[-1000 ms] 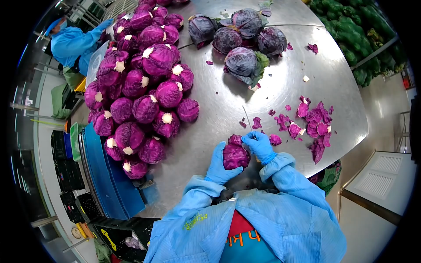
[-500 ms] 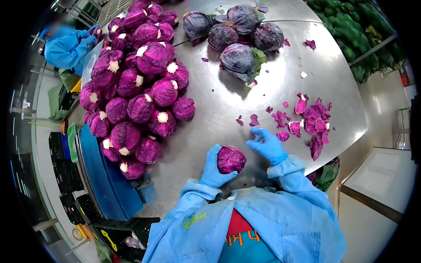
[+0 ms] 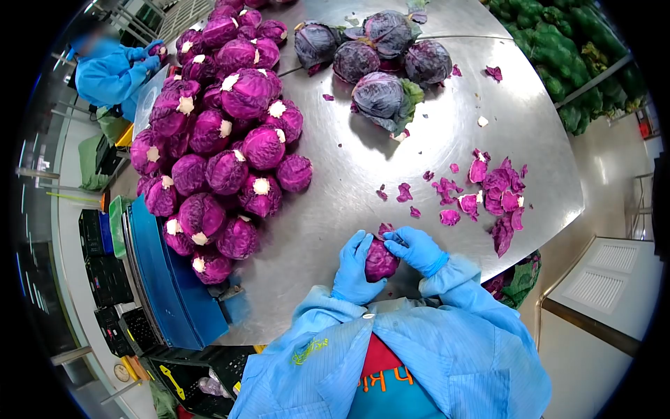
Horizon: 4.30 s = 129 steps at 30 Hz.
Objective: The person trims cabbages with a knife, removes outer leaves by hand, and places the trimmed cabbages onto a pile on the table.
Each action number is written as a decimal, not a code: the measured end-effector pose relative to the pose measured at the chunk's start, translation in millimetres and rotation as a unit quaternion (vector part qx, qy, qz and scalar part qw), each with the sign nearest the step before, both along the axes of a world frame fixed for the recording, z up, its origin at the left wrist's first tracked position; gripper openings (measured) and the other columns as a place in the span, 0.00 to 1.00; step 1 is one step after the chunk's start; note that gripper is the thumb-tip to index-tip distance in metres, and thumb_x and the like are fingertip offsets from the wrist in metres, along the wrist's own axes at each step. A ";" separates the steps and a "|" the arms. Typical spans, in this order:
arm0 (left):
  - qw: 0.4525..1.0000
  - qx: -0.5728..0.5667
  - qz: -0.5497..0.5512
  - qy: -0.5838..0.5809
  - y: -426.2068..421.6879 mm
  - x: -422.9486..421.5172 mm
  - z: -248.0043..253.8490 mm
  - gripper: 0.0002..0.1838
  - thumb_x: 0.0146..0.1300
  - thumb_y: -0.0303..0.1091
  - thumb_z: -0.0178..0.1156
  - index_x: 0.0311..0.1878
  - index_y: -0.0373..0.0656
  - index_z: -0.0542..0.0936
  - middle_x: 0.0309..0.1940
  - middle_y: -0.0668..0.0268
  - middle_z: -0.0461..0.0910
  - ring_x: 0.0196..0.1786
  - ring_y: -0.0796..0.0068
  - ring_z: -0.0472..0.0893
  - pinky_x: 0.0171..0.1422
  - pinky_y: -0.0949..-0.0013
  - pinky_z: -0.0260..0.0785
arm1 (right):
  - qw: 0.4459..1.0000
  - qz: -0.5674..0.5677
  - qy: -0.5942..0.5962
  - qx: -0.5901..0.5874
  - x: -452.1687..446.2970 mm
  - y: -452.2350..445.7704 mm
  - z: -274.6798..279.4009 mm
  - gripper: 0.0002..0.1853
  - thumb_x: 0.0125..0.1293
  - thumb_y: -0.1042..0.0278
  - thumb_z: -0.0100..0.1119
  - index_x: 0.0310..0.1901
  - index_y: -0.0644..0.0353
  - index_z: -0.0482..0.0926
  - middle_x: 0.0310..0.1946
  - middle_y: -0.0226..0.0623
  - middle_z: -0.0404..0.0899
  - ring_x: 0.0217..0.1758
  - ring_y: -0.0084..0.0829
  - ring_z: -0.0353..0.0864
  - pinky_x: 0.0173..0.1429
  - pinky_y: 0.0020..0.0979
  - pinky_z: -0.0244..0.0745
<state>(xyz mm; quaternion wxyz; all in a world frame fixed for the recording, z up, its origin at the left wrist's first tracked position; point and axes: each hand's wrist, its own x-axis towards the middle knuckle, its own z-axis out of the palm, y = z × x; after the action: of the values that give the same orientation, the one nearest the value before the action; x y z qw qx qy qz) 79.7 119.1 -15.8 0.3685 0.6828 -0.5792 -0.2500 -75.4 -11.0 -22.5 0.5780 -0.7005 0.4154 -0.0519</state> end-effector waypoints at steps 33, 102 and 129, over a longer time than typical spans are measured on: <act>0.959 0.079 0.016 0.273 40.9 56.7 -38.4 0.60 0.36 0.40 0.82 0.72 0.41 0.56 0.67 0.57 0.60 0.69 0.59 0.63 0.76 0.60 0.53 | 0.950 -0.194 -0.102 0.223 7.4 24.7 -23.2 0.28 0.58 0.61 0.71 0.59 0.60 0.76 0.40 0.27 0.81 0.36 0.18 0.73 0.45 0.20 0.70; 0.911 0.133 0.302 0.246 48.4 5.4 -36.7 0.49 0.38 0.41 0.82 0.61 0.37 0.63 0.54 0.59 0.71 0.55 0.68 0.74 0.62 0.66 0.69 | 0.991 0.064 -0.062 -0.096 34.7 28.9 -23.5 0.19 0.62 0.51 0.64 0.50 0.53 0.79 0.39 0.33 0.79 0.38 0.32 0.81 0.39 0.33 0.76; 0.957 0.138 0.209 0.146 48.8 17.0 -26.6 0.52 0.34 0.46 0.82 0.61 0.37 0.63 0.55 0.56 0.67 0.58 0.63 0.71 0.65 0.63 0.65 | 0.991 -0.086 -0.013 0.104 27.4 26.9 -45.6 0.28 0.60 0.46 0.66 0.55 0.57 0.80 0.36 0.36 0.83 0.35 0.26 0.79 0.44 0.29 0.75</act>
<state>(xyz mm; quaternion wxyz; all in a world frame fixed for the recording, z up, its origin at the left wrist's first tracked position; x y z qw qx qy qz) 96.7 168.0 -42.4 0.3953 0.7888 -0.3236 -0.3419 -48.0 15.9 -68.2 0.6464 -0.5974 0.4699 -0.0666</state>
